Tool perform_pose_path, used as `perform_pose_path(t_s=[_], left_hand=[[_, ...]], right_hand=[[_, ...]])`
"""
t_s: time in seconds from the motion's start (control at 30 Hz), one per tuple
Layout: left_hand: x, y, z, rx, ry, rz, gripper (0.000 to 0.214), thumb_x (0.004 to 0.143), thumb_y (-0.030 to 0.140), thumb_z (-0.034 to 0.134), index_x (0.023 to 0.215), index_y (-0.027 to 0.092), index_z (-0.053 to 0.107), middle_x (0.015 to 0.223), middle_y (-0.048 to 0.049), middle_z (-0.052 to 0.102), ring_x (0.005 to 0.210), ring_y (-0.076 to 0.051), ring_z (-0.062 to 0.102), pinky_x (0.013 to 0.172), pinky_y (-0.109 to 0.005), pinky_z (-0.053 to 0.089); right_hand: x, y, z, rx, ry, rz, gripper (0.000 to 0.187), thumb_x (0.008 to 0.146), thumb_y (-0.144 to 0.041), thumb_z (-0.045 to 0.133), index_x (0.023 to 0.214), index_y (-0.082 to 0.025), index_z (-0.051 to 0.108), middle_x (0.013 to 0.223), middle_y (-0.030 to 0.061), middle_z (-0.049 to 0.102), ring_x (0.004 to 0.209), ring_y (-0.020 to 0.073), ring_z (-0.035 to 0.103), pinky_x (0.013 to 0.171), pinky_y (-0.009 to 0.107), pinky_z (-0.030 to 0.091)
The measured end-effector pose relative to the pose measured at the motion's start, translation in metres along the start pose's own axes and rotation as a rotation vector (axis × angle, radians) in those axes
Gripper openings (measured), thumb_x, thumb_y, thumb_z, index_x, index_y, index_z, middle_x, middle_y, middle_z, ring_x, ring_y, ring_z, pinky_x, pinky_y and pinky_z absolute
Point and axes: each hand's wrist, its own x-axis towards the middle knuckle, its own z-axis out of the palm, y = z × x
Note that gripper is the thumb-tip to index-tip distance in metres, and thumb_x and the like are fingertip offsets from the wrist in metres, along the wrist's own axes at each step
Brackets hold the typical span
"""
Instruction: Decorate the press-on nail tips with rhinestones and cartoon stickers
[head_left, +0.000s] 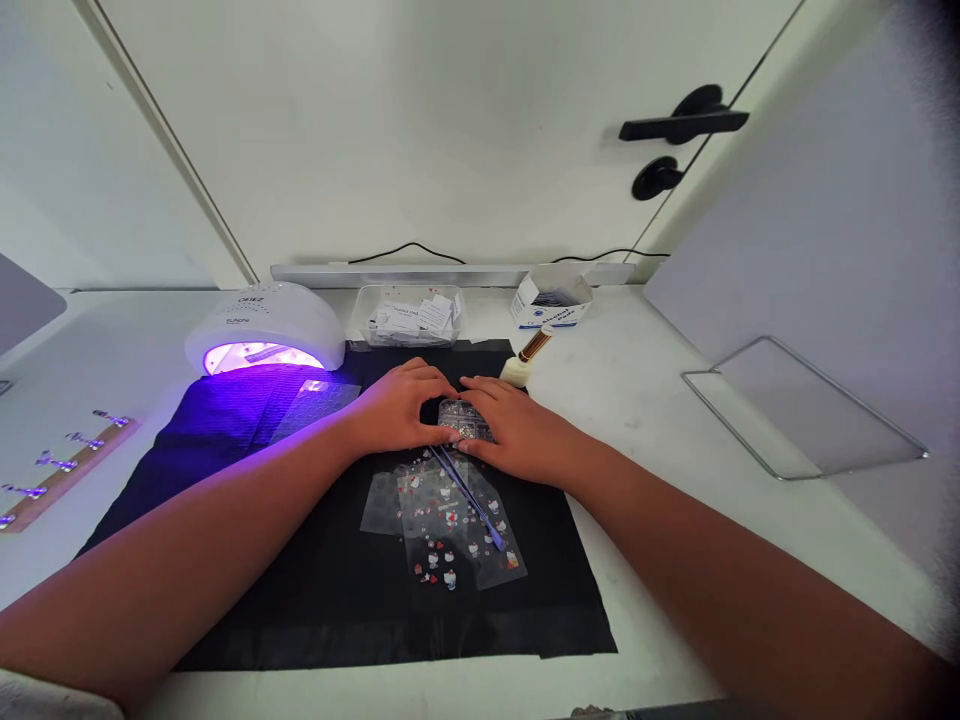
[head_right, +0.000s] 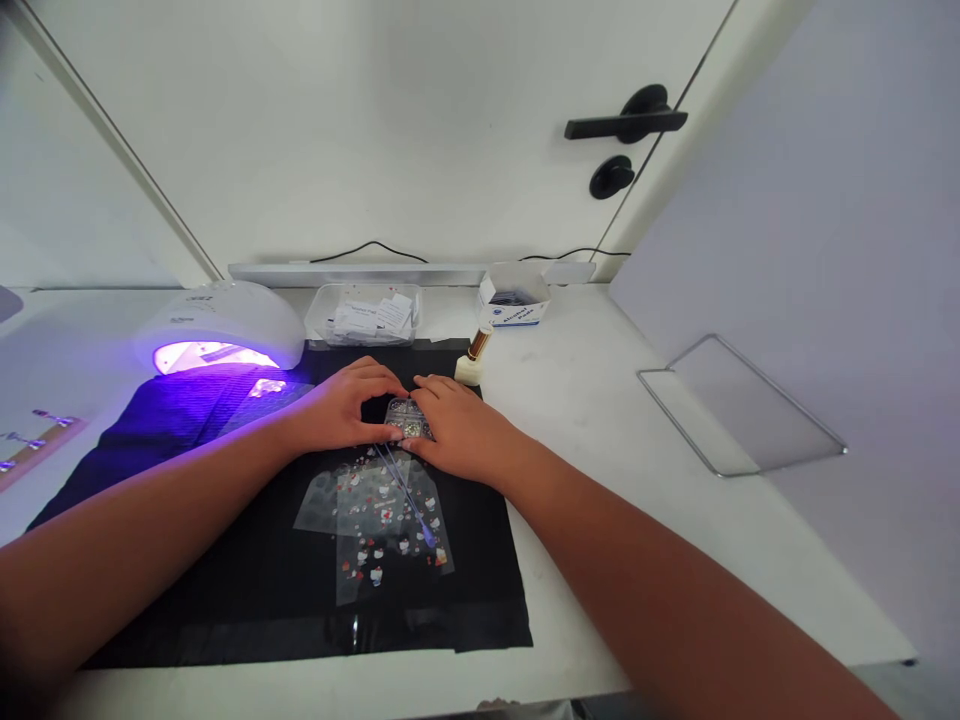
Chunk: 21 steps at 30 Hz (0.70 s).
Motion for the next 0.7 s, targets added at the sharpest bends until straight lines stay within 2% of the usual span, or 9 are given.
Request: perform_pose_path(t_s=[0.27, 0.5, 0.7], left_hand=[[0.000, -0.004, 0.001, -0.007, -0.022, -0.017, 0.052, 0.074, 0.053, 0.074, 0.110, 0.014, 0.069, 0.109, -0.0100, 0.069, 0.104, -0.026, 0.058, 0.094, -0.041, 0.046], [-0.001, 0.002, -0.001, 0.062, -0.066, -0.075, 0.058, 0.072, 0.059, 0.072, 0.113, 0.019, 0.067, 0.115, -0.0086, 0.067, 0.110, -0.027, 0.056, 0.098, -0.046, 0.041], [-0.001, 0.007, -0.003, 0.116, -0.082, -0.120, 0.063, 0.068, 0.061, 0.075, 0.113, 0.018, 0.065, 0.118, -0.0088, 0.064, 0.113, -0.029, 0.054, 0.099, -0.050, 0.038]], right_hand=[[0.000, 0.000, -0.001, -0.002, -0.006, 0.023, 0.059, 0.085, -0.040, 0.063, 0.129, -0.003, 0.055, 0.147, 0.0229, 0.044, 0.140, 0.0354, 0.039, 0.114, 0.052, 0.036], [-0.001, -0.001, -0.002, 0.003, 0.004, 0.017, 0.056, 0.085, -0.041, 0.063, 0.127, -0.004, 0.056, 0.146, 0.0227, 0.046, 0.139, 0.0352, 0.040, 0.114, 0.052, 0.037], [-0.001, -0.001, -0.003, 0.002, -0.007, 0.023, 0.052, 0.084, -0.037, 0.064, 0.124, -0.004, 0.058, 0.146, 0.0232, 0.046, 0.139, 0.0350, 0.039, 0.114, 0.051, 0.037]])
